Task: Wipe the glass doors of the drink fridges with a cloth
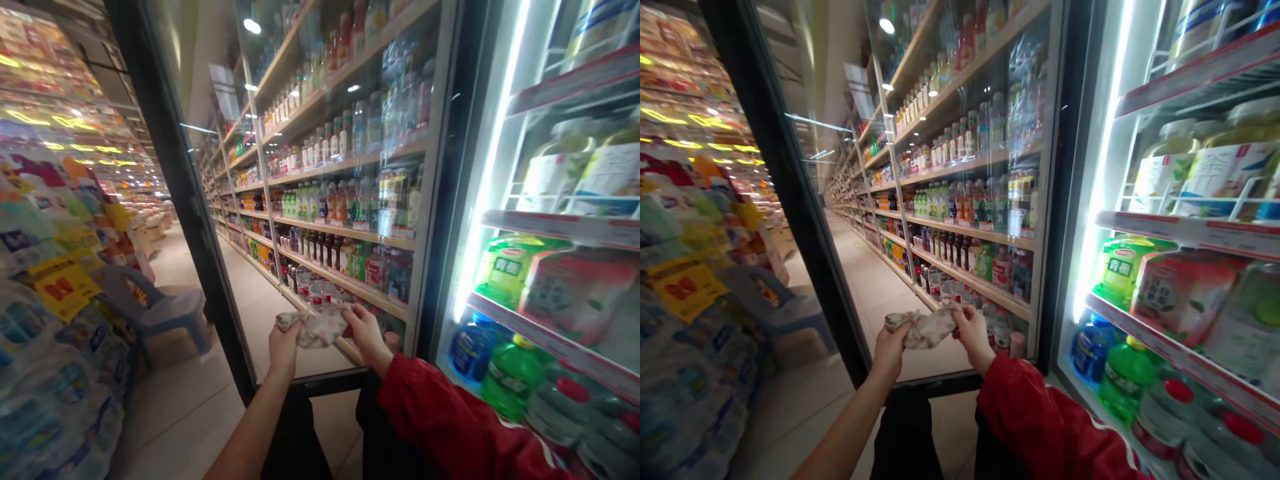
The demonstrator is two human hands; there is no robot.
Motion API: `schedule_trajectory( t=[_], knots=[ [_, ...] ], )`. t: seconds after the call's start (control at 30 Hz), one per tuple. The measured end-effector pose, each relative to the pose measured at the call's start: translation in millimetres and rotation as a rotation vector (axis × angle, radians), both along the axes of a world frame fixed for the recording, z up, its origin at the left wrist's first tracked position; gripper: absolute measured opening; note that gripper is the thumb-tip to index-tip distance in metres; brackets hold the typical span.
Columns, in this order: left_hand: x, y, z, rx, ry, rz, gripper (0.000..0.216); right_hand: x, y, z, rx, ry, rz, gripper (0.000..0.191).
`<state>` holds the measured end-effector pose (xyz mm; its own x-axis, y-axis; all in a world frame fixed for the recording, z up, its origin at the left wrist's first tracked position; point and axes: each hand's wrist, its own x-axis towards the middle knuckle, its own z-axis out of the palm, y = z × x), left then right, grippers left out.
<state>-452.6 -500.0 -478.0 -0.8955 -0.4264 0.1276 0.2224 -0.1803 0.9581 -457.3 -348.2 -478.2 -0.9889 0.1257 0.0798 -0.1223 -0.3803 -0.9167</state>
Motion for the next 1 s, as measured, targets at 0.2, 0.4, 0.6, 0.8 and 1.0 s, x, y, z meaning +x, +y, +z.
schedule_trajectory(
  t=[0.2,0.4,0.6,0.8,1.0],
  knots=[
    [9.8,22.0,-10.4,-0.523,0.308,0.107,0.014,7.1,-15.8,-4.1,0.014,0.087,0.076,0.041],
    [13.4,38.3,-10.8,-0.303,0.205,-0.3,0.043,3.5,-7.9,-16.1,0.04,0.067,0.016,0.051],
    [1.2,31.6,-10.0,0.048,-0.097,-0.551,0.052,-10.6,1.4,-13.8,0.15,0.23,-0.022,0.041],
    [-13.2,30.4,-11.7,0.124,-0.101,-0.389,0.049,-1.0,0.7,-22.4,0.744,0.674,-0.286,0.041],
    [-11.6,27.8,9.6,0.206,-0.166,-0.685,0.037,-21.9,-5.0,-46.4,0.945,0.728,-0.165,0.049]
  ],
)
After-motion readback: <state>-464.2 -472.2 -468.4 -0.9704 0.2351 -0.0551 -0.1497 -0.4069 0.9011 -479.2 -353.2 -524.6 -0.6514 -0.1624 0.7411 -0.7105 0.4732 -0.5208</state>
